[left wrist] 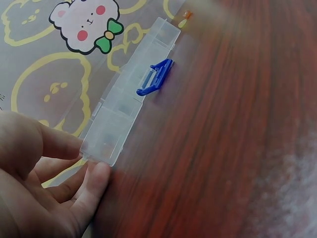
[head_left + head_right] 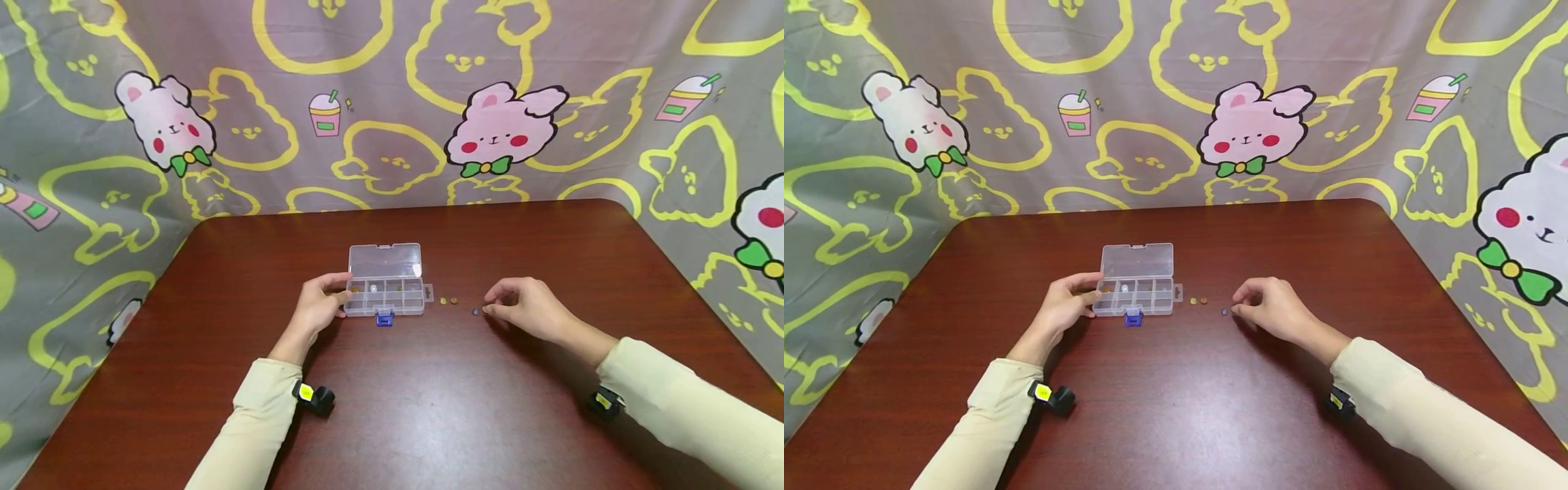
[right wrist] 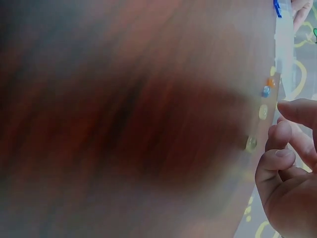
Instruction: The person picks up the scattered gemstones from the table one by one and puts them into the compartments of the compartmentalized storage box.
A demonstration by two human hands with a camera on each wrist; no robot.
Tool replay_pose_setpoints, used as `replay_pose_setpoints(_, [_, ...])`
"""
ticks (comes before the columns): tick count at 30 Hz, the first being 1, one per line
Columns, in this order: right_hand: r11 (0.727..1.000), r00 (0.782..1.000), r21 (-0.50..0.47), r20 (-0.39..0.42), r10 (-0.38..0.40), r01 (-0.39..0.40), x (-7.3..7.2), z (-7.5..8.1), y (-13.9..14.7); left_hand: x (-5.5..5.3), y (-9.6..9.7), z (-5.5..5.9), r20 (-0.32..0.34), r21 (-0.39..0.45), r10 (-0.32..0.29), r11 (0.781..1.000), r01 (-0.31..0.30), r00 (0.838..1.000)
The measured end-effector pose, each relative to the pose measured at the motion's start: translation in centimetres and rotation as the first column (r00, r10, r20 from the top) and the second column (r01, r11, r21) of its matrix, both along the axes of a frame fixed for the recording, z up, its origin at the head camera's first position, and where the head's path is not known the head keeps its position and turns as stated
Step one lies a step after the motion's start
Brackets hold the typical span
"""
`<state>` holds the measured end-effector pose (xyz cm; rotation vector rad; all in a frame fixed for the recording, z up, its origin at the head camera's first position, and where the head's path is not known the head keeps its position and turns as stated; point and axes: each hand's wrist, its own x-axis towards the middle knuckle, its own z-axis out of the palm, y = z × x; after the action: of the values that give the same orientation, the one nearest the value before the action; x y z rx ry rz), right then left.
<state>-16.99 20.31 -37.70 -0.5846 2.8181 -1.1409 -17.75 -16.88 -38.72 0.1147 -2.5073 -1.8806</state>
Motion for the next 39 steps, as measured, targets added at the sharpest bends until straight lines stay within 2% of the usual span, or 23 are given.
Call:
replay_pose_setpoints(10, [0.998,0.996,0.033,-0.077,-0.044,0.047,1.3,-0.4,2.6,-0.2,-0.1,-0.3,-0.019,0.019,-0.002,1.000,0.003,1.000])
replay_pose_setpoints(21, [0.998,0.998,0.047,-0.048,-0.049,0.051,2.4,-1.0,4.3,-0.1,-0.1,-0.3,-0.015,0.018,-0.004,1.000,0.005,1.000])
replay_pose_setpoints(29, [0.998,0.999,0.041,-0.027,-0.047,0.048,2.2,-1.2,4.5,0.0,-0.1,-0.3,-0.010,0.016,-0.005,1.000,0.005,1.000])
replay_pose_setpoints(39, [0.999,0.999,0.026,-0.030,-0.025,0.026,2.2,-0.9,4.7,0.1,0.0,-0.1,-0.010,0.030,0.005,1.000,-0.005,1.000])
